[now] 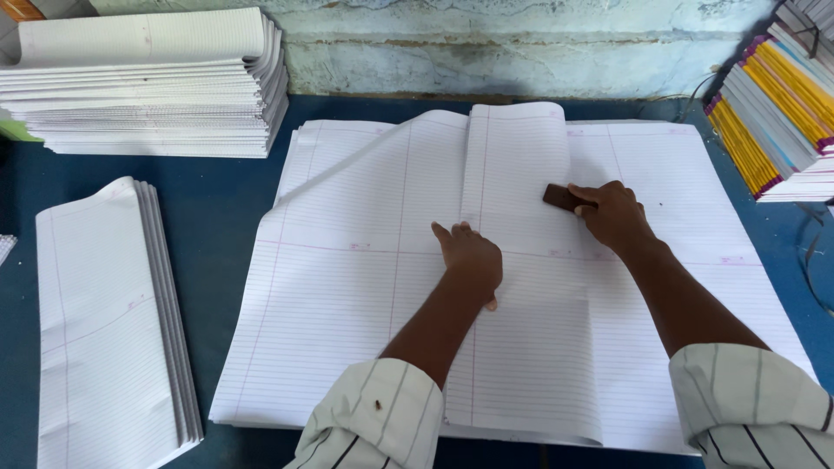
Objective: The person folds large sheets of lined paper in half and then in half again, using a wooden block to press the creases. They repeat this process for multiple sheets, stacking the folded papers to the side.
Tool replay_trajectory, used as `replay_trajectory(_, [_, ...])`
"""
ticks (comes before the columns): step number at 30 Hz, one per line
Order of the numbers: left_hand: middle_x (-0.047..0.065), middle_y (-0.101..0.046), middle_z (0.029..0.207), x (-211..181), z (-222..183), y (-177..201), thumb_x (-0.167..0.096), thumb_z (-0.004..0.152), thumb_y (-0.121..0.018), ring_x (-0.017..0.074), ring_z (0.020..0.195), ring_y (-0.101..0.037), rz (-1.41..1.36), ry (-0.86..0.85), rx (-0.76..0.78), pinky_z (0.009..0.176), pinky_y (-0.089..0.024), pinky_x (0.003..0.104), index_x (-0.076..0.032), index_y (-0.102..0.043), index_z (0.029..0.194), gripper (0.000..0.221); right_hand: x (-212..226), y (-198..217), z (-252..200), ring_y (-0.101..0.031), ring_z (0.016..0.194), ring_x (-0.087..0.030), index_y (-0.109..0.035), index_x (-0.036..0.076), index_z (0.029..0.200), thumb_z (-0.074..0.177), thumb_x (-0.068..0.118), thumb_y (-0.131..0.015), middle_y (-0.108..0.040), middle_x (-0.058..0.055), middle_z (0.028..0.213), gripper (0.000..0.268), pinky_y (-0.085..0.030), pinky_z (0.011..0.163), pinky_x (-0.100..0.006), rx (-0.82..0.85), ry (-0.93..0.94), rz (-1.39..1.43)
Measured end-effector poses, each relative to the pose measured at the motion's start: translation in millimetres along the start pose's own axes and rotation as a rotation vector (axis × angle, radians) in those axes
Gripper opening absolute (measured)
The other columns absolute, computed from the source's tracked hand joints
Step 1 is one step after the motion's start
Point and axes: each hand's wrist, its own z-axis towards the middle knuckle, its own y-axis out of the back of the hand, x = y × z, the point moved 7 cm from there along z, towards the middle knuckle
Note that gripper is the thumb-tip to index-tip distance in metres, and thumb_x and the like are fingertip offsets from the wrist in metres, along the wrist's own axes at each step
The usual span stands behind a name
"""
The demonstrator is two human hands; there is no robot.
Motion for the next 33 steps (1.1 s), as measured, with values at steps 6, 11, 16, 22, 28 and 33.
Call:
replay_trajectory(6, [0.022, -0.02, 0.168, -3, 7, 2, -0.052, 0.061, -0.099, 0.0395, 0.155, -0.015, 0.019, 0.01, 0.031, 0.121, -0.011, 0.068, -0.008, -0.042, 0.154, 0.118, 0, 1, 25, -0.069, 0.111, -0.027, -0.066, 0.036, 0.137, 0.096, 0.022, -0.07, -0.073, -0.008, 0.118, 0.043, -0.053, 0.103, -0.046, 0.005, -0.034, -0.016])
replay_trajectory(11, [0.019, -0.026, 0.169, -3, 4, 2, -0.052, 0.059, -0.097, 0.0376, 0.156, -0.022, 0.027, -0.018, 0.04, 0.124, -0.014, 0.065, -0.01, -0.052, 0.151, 0.11, -2, 1, 44, -0.072, 0.108, -0.027, -0.067, 0.036, 0.138, 0.098, 0.023, -0.069, -0.075, -0.009, 0.117, 0.043, -0.055, 0.101, -0.045, 0.007, -0.064, -0.004])
replay_trajectory(16, [0.022, -0.022, 0.168, -2, 0, 6, -0.056, 0.061, -0.097, 0.0396, 0.154, -0.022, 0.048, -0.013, 0.054, 0.123, -0.013, 0.065, -0.008, -0.043, 0.155, 0.119, -4, 1, 61, -0.071, 0.109, -0.027, -0.066, 0.037, 0.137, 0.097, 0.024, -0.07, -0.073, -0.009, 0.119, 0.042, -0.057, 0.1, -0.045, 0.012, -0.137, 0.062])
replay_trajectory(22, [0.023, -0.022, 0.168, -5, -3, 7, -0.053, 0.067, -0.095, 0.0411, 0.156, -0.016, 0.06, -0.02, 0.071, 0.123, -0.011, 0.065, -0.005, -0.038, 0.157, 0.116, -6, -1, 84, -0.069, 0.115, -0.028, -0.067, 0.037, 0.136, 0.096, 0.024, -0.071, -0.071, -0.008, 0.126, 0.042, -0.054, 0.103, -0.046, -0.042, -0.114, 0.048])
replay_trajectory(28, [0.028, -0.017, 0.168, -6, -3, 6, -0.043, 0.073, -0.094, 0.0421, 0.156, -0.015, 0.06, -0.028, 0.077, 0.122, -0.01, 0.067, -0.002, -0.032, 0.159, 0.114, -18, -8, 115, -0.066, 0.117, -0.035, -0.066, 0.036, 0.138, 0.095, 0.025, -0.073, -0.069, -0.012, 0.131, 0.045, -0.054, 0.103, -0.049, -0.068, -0.12, 0.098])
replay_trajectory(33, [0.03, -0.014, 0.168, -6, 0, 2, -0.042, 0.078, -0.091, 0.0438, 0.155, -0.015, 0.053, -0.031, 0.057, 0.121, -0.009, 0.068, 0.002, -0.027, 0.159, 0.113, -20, -12, 138, -0.064, 0.12, -0.038, -0.065, 0.035, 0.14, 0.096, 0.027, -0.073, -0.066, -0.016, 0.131, 0.045, -0.052, 0.103, -0.052, -0.118, -0.059, 0.012])
